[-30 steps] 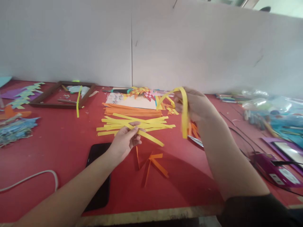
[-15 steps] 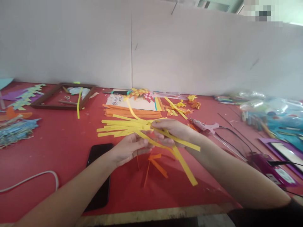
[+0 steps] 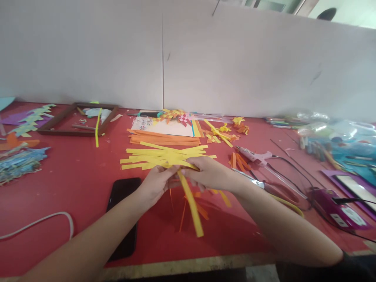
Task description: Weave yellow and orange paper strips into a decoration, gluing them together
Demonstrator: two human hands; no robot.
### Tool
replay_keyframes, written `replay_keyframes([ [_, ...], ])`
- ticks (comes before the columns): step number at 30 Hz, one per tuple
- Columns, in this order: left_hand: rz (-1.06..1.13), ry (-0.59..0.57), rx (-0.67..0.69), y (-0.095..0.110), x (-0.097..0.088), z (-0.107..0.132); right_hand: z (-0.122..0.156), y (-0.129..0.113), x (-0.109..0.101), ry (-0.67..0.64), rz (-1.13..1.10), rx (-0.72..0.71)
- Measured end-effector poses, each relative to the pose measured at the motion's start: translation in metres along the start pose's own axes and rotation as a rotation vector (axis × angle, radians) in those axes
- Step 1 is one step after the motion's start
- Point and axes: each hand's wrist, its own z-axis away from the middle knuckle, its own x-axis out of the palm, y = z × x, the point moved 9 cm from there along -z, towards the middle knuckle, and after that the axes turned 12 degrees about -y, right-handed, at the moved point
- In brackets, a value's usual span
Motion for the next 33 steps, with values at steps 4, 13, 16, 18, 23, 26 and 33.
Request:
replay_keyframes([
  [4,0.002,0.104,-0.007,0.003,-0.007,0.000,0.004,-0.013,-0.018,0.163,0.189,-0.093],
  [13,0.007,0.106,-0.056,-0.001,-0.008,0.004,0.019,-0.038,-0.038,-0.071,-0.539,-0.394],
  [16,0.031,0.064,-0.028,0.001,-0.004,0.003,0.031,-0.048,-0.061,0.126,-0.701,-0.601],
  [18,0.050,0.021,0.017,0.005,-0.001,0.002,0.027,-0.046,-0.063,0.186,-0.780,-0.619],
  [23,0.090,-0.077,0.073,0.008,0.011,0.001,-0.017,-0.012,-0.029,0.111,-0.807,-0.262],
  [26,0.129,-0.118,0.035,0.004,0.018,0.002,-0.032,0.004,-0.017,0.059,-0.645,-0.121],
  [33,0.180,-0.085,0.055,0.006,0.017,0.004,-0.029,0.008,-0.011,0.013,-0.395,-0.015],
])
